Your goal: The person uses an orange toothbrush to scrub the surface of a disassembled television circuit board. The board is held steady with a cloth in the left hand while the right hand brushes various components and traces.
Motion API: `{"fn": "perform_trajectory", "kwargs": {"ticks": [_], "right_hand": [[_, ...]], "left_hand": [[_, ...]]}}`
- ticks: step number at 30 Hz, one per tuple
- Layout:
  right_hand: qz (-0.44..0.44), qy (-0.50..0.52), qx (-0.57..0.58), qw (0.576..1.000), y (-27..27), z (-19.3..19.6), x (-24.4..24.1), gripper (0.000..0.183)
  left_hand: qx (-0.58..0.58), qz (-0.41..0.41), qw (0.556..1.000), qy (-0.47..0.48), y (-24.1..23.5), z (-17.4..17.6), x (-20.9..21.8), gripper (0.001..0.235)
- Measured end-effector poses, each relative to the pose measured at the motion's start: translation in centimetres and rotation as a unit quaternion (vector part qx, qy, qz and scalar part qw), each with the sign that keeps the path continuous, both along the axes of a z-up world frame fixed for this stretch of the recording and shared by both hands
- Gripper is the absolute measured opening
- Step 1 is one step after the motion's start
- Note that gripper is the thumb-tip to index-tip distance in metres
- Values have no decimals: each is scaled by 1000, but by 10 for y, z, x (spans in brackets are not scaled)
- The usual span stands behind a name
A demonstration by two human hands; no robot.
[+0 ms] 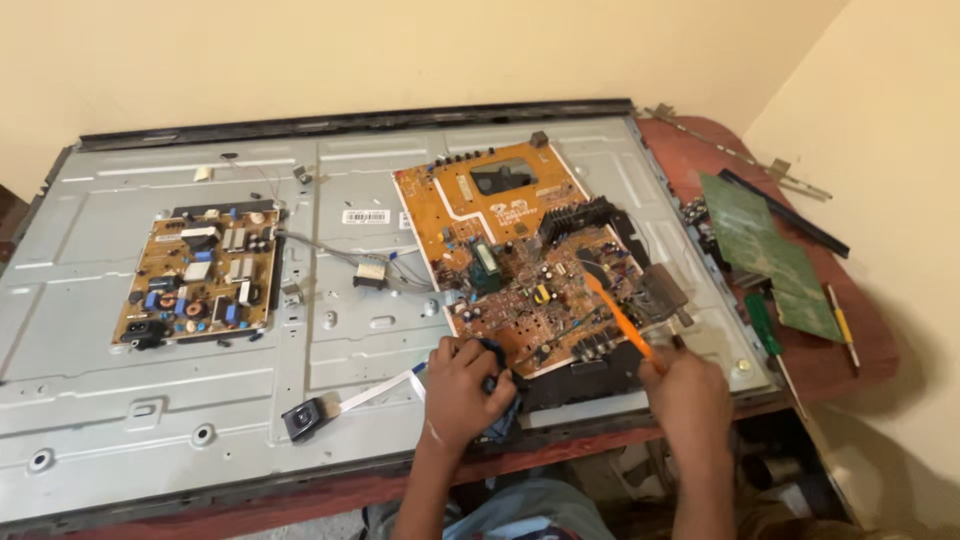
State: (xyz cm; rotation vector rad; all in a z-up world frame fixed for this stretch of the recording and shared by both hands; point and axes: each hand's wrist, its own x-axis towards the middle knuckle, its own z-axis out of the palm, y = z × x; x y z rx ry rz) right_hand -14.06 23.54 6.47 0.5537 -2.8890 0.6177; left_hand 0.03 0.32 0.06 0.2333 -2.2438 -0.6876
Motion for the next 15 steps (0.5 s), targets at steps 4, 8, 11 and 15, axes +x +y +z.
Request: {"fn": "perform_trajectory", "kwargs": {"ticks": [4, 8, 11, 15], "right_hand": [[56, 29, -39, 997, -31, -11, -7, 21], [79, 44, 0, 996, -58, -17, -15, 17], [147, 66, -17, 987, -64, -14, -13, 16], [162, -9, -53, 985, -52, -9, -2, 19]], "left_hand": [[-1, 5, 1000, 4, -2, 0, 2, 21], [-2, 4, 1000, 0, 1, -3, -1, 22], [-3, 4, 1000, 0, -1, -2, 1, 22], [-4, 8, 1000, -6, 1, 0, 1, 22]]}}
